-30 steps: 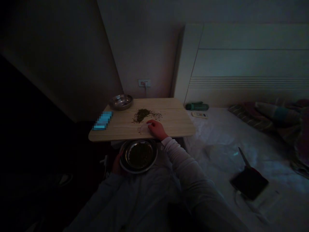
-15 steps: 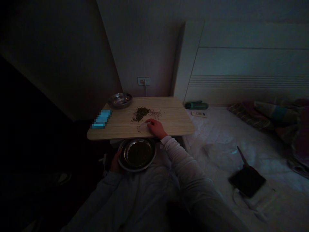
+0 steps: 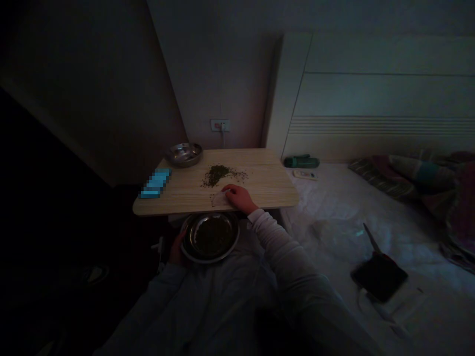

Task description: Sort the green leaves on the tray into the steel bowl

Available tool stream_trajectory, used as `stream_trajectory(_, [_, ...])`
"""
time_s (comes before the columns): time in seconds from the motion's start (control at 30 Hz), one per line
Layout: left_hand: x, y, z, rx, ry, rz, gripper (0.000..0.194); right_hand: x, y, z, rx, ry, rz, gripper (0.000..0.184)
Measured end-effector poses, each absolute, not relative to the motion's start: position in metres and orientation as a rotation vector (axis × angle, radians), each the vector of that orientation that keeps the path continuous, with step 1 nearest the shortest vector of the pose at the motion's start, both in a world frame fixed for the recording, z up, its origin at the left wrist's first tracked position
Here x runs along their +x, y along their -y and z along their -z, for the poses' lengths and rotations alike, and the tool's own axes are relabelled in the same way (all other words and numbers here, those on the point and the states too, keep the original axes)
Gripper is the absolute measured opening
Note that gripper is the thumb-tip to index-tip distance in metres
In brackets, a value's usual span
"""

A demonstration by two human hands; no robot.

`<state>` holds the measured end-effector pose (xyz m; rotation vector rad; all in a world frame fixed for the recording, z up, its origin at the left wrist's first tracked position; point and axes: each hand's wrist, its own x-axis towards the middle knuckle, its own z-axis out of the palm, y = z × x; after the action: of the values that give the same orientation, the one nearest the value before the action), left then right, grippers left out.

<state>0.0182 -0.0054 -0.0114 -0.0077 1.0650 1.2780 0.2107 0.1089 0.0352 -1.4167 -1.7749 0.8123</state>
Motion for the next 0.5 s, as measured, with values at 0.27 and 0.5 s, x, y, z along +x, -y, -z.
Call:
stream_trajectory(0.27, [0.02,0.004,0.012,-0.04,-1.043,-1.275,0.029,0.212,-0.1,-0.032,-1.268,1.843,-0.922,0.032])
stream_trajectory(0.5, [0.014,0.002,0.026,-0.004,-0.964,-1.247,0.023,0.216,-0.083,-0.032,-1.338,1.581,-0.949,0.04])
